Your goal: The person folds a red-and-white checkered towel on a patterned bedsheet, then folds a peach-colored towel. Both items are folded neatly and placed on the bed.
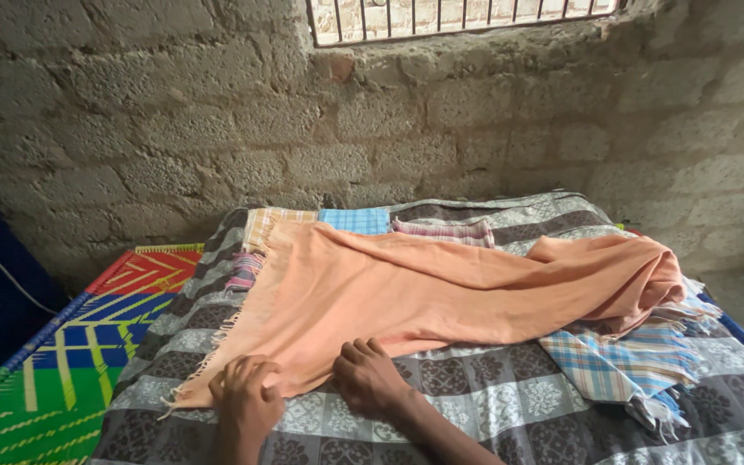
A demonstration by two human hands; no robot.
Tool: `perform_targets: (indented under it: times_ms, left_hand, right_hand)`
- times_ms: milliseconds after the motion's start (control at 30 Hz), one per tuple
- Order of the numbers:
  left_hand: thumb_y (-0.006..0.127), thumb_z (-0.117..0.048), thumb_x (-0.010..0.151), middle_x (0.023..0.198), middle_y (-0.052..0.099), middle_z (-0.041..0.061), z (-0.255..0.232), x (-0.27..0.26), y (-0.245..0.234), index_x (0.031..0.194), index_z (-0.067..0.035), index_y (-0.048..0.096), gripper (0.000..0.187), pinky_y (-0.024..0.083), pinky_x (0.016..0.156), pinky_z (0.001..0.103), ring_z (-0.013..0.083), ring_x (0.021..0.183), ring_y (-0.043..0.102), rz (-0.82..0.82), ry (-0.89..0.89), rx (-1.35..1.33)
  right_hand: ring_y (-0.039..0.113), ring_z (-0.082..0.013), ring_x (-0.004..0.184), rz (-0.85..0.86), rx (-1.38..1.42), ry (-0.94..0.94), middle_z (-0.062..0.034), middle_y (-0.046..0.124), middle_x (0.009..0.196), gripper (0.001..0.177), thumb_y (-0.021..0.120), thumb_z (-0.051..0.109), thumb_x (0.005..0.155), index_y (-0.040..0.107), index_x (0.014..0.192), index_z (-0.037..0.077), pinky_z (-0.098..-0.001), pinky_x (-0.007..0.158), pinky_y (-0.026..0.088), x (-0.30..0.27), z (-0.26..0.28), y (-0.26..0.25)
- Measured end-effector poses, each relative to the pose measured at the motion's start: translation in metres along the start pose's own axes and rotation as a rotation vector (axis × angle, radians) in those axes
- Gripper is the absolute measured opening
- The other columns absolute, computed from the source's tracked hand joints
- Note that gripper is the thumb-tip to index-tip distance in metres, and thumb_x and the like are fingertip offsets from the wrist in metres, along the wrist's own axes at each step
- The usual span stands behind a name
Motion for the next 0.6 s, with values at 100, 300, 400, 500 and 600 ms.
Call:
perform_targets:
  times_ms: [100,300,400,500,600]
  left_hand:
    - [0.072,-0.019,0.063,0.105,0.068,0.007,-0.045,0.002,0.007,0.085,-0.017,0.071,0.023,0.037,0.089,0.061,0.034,0.108,0.06,-0.032,0.159,0.009]
    - [0.074,-0.012,0.079,0.103,0.066,0.012,-0.076,-0.005,0.087,0.114,-0.007,0.061,0.038,0.047,0.085,0.048,0.0346,0.101,0.062,0.164,0.024,-0.313]
    - [0.074,-0.008,0.079,0.099,0.068,0.012,-0.064,-0.007,0.094,0.114,-0.008,0.06,0.037,0.048,0.083,0.048,0.0353,0.096,0.064,0.129,-0.038,-0.361]
    - [0.075,-0.008,0.081,0.095,0.071,0.01,-0.048,-0.012,0.099,0.109,-0.009,0.062,0.031,0.049,0.081,0.047,0.0337,0.093,0.066,0.125,-0.122,-0.427]
    - [0.074,-0.007,0.082,0.09,0.072,0.011,-0.036,-0.019,0.108,0.103,-0.01,0.064,0.024,0.052,0.077,0.045,0.033,0.089,0.068,0.155,-0.232,-0.464]
  right_hand:
    - [0.054,-0.0353,0.086,-0.014,0.022,0.029,-0.0142,0.054,0.089,0.017,0.069,0.017,0.085,0.056,0.085,0.005,-0.0477,0.078,0.042,0.005,-0.001,-0.003]
    - [0.057,-0.0339,0.089,-0.174,0.064,-0.086,-0.0129,0.057,0.095,0.008,0.063,0.013,0.086,0.06,0.092,0.008,-0.0468,0.08,0.045,-0.008,-0.002,-0.015]
    - [0.055,-0.0333,0.089,-0.179,0.019,-0.115,-0.0136,0.056,0.098,0.008,0.062,0.01,0.089,0.059,0.095,0.005,-0.0468,0.08,0.043,-0.009,-0.005,-0.009]
    - [0.055,-0.0335,0.089,-0.143,0.041,-0.018,-0.0123,0.056,0.095,0.014,0.064,0.01,0.084,0.06,0.097,0.004,-0.0467,0.08,0.042,-0.006,-0.019,0.002]
    - [0.055,-0.0325,0.091,-0.166,-0.001,-0.023,-0.0099,0.058,0.094,0.019,0.066,0.012,0.079,0.063,0.098,0.007,-0.0454,0.082,0.041,-0.009,-0.02,0.0]
Point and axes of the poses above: each hand's wrist, its own x-axis towards the middle knuckle, its own y-axis out of the palm, z = x × y, the point moved 10 cm from there along x, towards the middle knuckle
